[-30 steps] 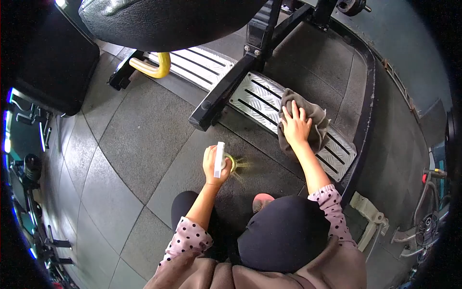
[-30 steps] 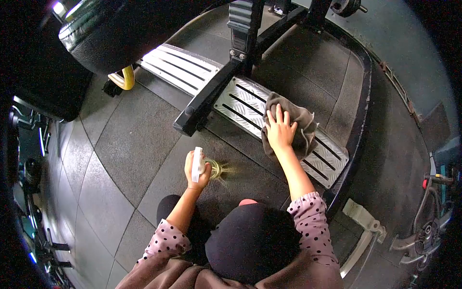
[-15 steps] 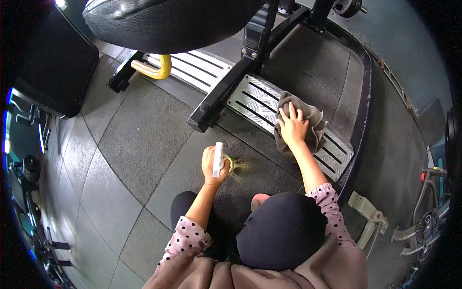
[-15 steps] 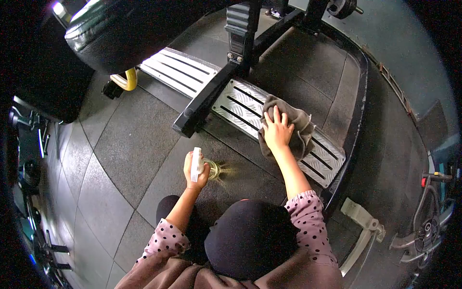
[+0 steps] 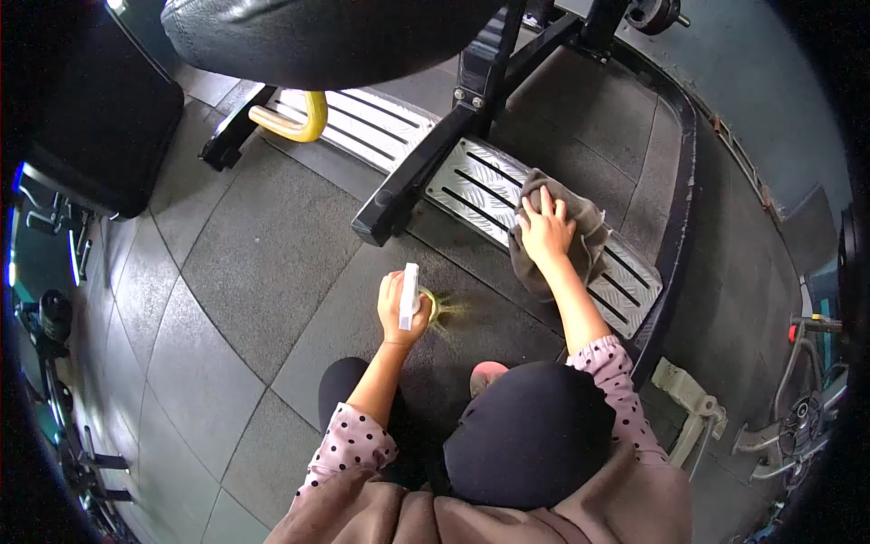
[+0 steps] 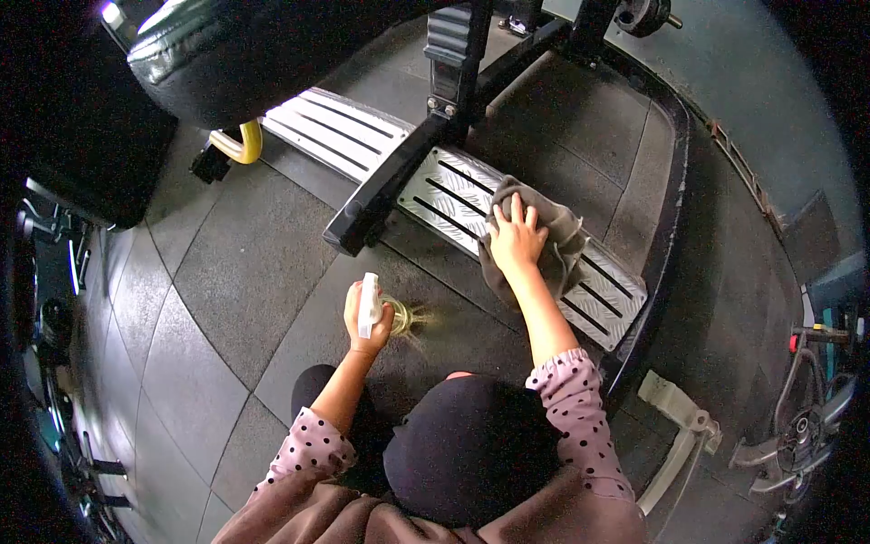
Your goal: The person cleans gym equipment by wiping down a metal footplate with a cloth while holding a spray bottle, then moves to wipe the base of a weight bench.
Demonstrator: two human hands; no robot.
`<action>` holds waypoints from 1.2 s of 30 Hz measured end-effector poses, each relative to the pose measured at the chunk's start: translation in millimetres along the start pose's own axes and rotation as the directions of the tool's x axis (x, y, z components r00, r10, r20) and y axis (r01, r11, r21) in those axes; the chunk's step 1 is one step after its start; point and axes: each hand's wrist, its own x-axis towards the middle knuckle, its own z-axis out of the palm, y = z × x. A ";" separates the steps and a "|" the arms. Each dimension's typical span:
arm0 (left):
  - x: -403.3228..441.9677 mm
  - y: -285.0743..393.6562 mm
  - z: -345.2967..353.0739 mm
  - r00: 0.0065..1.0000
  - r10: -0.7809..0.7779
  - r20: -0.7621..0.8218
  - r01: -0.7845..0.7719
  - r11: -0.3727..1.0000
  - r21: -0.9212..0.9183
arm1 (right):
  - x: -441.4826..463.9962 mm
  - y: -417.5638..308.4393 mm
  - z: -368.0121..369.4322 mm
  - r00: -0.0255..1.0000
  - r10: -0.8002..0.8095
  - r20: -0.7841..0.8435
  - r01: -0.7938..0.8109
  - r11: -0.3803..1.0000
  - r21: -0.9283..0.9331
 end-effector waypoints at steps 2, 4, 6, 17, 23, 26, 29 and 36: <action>-0.2 -0.1 0.0 0.998 0.057 -0.007 -0.056 0.998 0.026 | 10.6 -3.3 -4.2 1.000 0.004 -0.001 -0.004 1.000 0.004; -2.6 -0.8 -0.5 1.000 0.022 0.010 -0.022 1.000 0.016 | 20.5 -4.8 -5.2 1.000 0.018 0.014 -0.018 0.999 0.041; -2.2 -0.6 -0.8 1.000 -0.006 0.015 0.006 1.000 -0.003 | 13.5 -3.0 -2.7 1.000 0.029 -0.004 -0.028 0.999 0.030; -1.7 -0.2 1.5 0.999 0.035 -0.015 -0.035 0.999 -0.017 | 16.5 -6.4 -3.8 0.999 0.046 0.012 -0.047 0.997 0.059; 0.0 1.4 -2.8 1.000 0.026 0.009 -0.025 0.999 -0.031 | -12.8 8.6 3.1 0.998 0.048 -0.030 -0.046 0.997 0.054; 0.1 0.1 -3.0 0.999 0.032 0.010 -0.032 0.999 -0.034 | -50.7 26.1 -7.5 0.993 0.110 -0.046 -0.109 0.994 0.032; 0.1 -0.2 -0.7 1.000 0.020 0.003 -0.020 0.999 -0.032 | -81.0 54.9 -2.0 0.984 0.157 -0.082 -0.153 0.987 0.055; -0.1 0.4 1.0 1.000 0.026 -0.002 -0.026 1.000 -0.009 | -72.6 58.5 15.2 0.979 -0.024 -0.203 0.026 1.000 0.005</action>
